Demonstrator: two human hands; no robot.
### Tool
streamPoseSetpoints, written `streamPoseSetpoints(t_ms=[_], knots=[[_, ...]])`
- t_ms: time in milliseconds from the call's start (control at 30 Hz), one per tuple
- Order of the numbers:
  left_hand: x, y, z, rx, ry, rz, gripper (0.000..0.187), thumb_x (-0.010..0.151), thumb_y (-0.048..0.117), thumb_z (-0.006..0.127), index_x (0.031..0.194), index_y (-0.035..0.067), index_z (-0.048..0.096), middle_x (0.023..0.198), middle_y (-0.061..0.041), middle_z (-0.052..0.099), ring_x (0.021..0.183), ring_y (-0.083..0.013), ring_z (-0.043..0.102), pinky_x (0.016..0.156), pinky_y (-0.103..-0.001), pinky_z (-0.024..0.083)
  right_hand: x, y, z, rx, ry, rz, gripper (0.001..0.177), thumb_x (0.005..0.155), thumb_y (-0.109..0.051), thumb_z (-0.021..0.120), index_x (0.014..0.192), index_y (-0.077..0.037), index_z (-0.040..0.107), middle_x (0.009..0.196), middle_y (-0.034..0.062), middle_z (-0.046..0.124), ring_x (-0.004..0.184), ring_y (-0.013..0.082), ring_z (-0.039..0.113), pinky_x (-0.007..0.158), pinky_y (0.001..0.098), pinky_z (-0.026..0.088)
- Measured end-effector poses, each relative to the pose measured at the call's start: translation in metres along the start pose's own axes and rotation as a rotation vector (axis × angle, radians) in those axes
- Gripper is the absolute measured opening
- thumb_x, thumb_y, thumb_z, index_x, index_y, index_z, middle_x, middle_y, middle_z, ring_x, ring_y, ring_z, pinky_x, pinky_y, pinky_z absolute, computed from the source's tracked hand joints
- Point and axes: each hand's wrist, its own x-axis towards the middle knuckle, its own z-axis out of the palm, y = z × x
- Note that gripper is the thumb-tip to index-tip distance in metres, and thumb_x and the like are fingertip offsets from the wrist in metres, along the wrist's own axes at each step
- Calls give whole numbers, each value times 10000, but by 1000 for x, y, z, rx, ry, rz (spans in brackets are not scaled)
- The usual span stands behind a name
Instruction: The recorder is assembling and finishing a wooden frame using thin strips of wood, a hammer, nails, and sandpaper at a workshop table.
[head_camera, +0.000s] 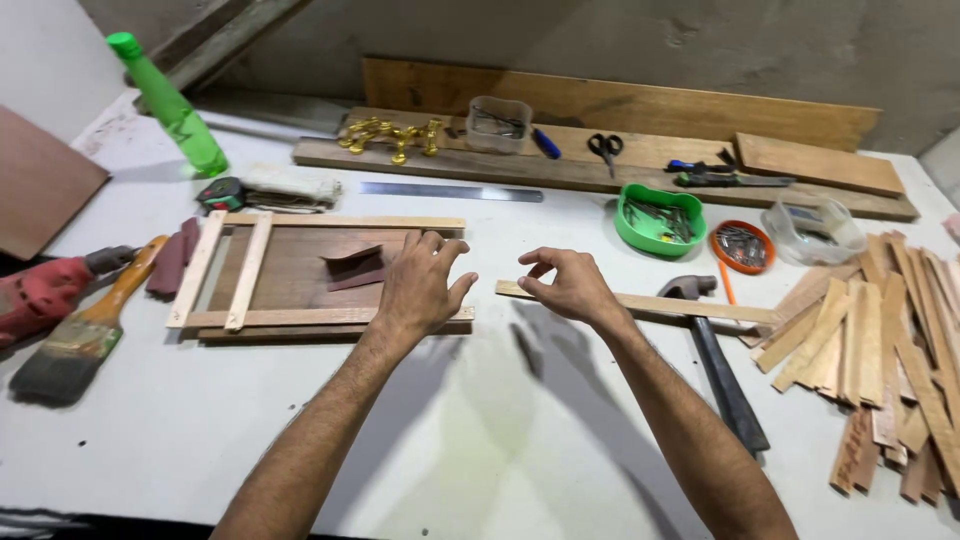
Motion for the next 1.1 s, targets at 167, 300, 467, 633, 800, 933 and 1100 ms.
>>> streamPoseSetpoints(t_ms=[167,300,467,633,800,933,1100], knots=[[-12,-38,-25,47,39,-66,401,851,329,815,1149,86,704,1048,-142,653,1066,-307,587,911,-457,532,28,-26,28,14,-85,-49,400,884,-302,744,1258,-162,721,1058,31,805,650,157,695,685,364,630],[-2,-60,-36,69,29,-108,365,867,324,810,1126,85,716,1052,-129,662,1062,-289,582,895,-444,534,51,-39,37,32,-97,-115,387,917,-299,716,1266,-133,700,1072,43,795,636,120,728,653,335,637],[42,-99,-21,117,-35,-129,358,878,340,797,1108,74,726,1055,-121,663,1046,-252,576,898,-421,538,89,-53,26,31,-78,-83,383,911,-310,718,1247,-128,723,1036,49,803,653,144,714,628,360,624],[100,-139,14,124,-90,-152,317,897,326,781,1086,74,746,1075,-111,668,1068,-241,564,902,-416,539,150,-32,28,-47,-45,-102,386,922,-352,738,1229,-117,741,1009,53,803,748,157,721,689,373,620],[149,-175,54,244,-352,-150,324,939,308,747,1169,81,733,1257,-138,648,1183,-247,560,969,-429,541,206,22,56,-272,7,-104,337,936,-298,719,1207,-98,725,1190,97,700,1089,228,673,957,430,555],[169,-193,64,324,-490,-80,376,899,316,773,1186,81,712,1274,-93,651,1224,-249,552,1029,-454,513,219,17,53,-304,45,-145,341,924,-217,696,1239,-85,692,1269,90,671,1188,270,630,1032,438,528],[170,-212,85,311,-585,-47,503,855,404,798,1186,37,704,1281,-114,646,1233,-253,566,1040,-435,533,228,19,53,-303,-60,-85,332,934,-215,700,1256,-141,669,1246,67,661,1165,251,635,1025,438,521]])
